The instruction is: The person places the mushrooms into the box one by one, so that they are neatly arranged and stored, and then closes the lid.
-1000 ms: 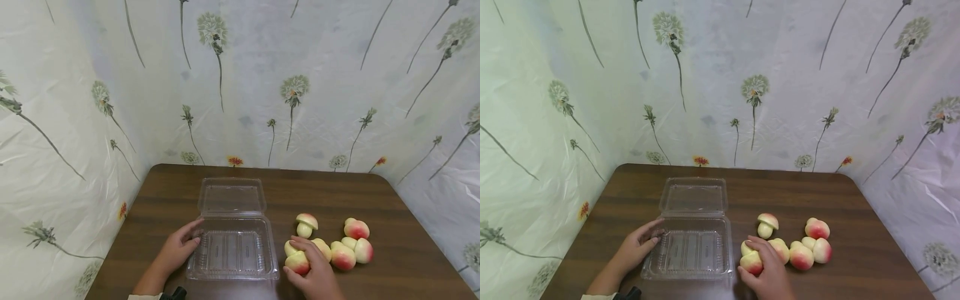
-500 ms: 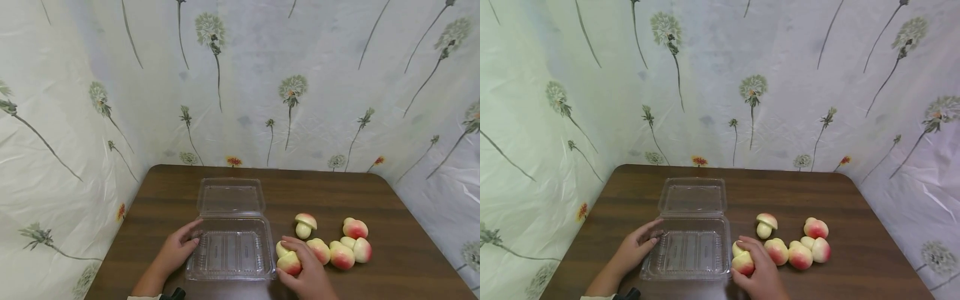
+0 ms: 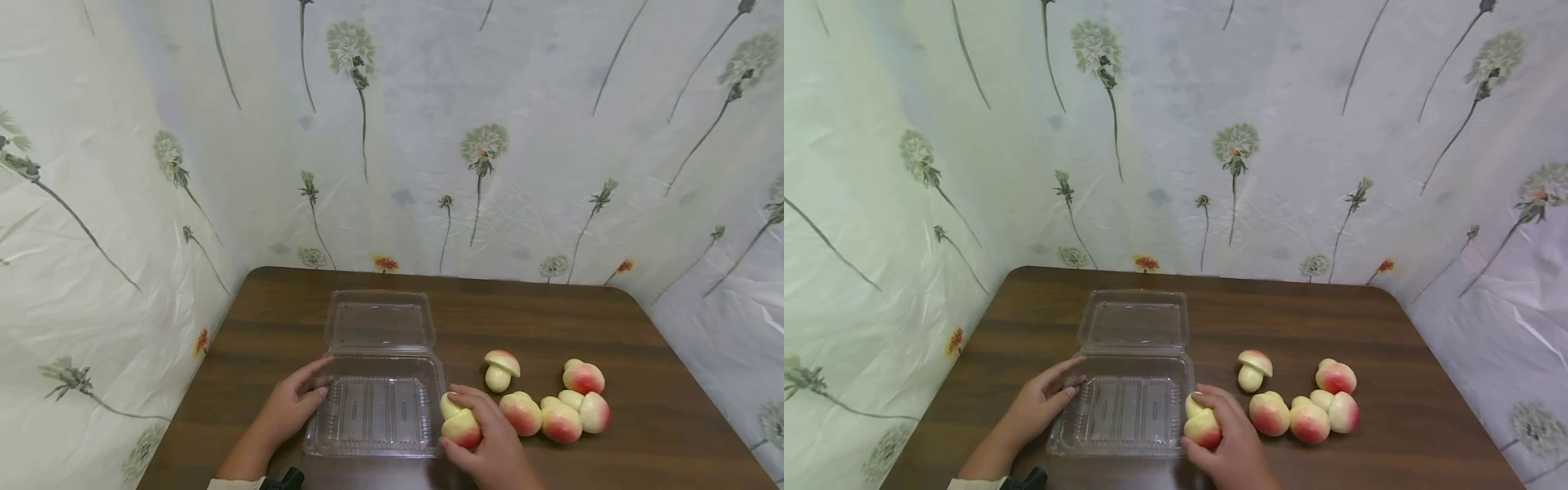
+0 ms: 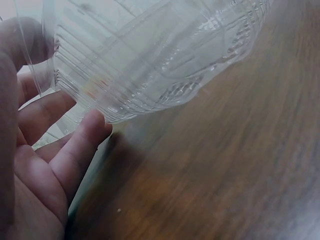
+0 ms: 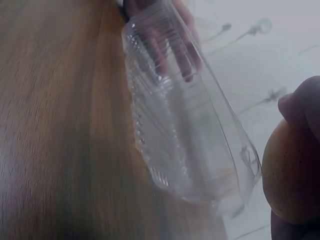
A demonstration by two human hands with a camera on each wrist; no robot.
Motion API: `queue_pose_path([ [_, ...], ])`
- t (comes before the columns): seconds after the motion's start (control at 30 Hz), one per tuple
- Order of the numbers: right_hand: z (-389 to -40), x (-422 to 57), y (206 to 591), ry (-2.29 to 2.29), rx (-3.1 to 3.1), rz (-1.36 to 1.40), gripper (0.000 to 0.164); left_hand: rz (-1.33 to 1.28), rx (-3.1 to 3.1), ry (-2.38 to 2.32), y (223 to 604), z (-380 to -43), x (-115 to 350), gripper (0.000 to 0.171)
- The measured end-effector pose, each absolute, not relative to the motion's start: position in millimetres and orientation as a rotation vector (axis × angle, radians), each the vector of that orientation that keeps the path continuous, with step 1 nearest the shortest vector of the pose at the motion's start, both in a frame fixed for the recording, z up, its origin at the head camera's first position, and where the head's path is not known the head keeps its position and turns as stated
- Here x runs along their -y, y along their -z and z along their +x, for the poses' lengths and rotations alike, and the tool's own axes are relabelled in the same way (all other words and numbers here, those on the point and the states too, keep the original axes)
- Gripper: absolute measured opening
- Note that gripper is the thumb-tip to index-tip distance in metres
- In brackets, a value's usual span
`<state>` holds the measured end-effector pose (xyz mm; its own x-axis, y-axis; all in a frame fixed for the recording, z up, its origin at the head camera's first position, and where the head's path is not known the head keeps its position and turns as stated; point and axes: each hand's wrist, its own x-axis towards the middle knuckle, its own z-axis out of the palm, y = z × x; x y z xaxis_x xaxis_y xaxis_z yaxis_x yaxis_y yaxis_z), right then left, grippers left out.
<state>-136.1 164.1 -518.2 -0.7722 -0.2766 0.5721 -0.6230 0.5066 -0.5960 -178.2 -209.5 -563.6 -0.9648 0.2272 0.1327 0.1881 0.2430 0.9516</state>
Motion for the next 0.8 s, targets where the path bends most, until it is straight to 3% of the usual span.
queue_pose_path([
  [0.8, -137, -136, 518, -1.228, 2.497, 0.693, 0.068, 0.419, -2.452, -1.864, 562, -178, 208, 0.053],
])
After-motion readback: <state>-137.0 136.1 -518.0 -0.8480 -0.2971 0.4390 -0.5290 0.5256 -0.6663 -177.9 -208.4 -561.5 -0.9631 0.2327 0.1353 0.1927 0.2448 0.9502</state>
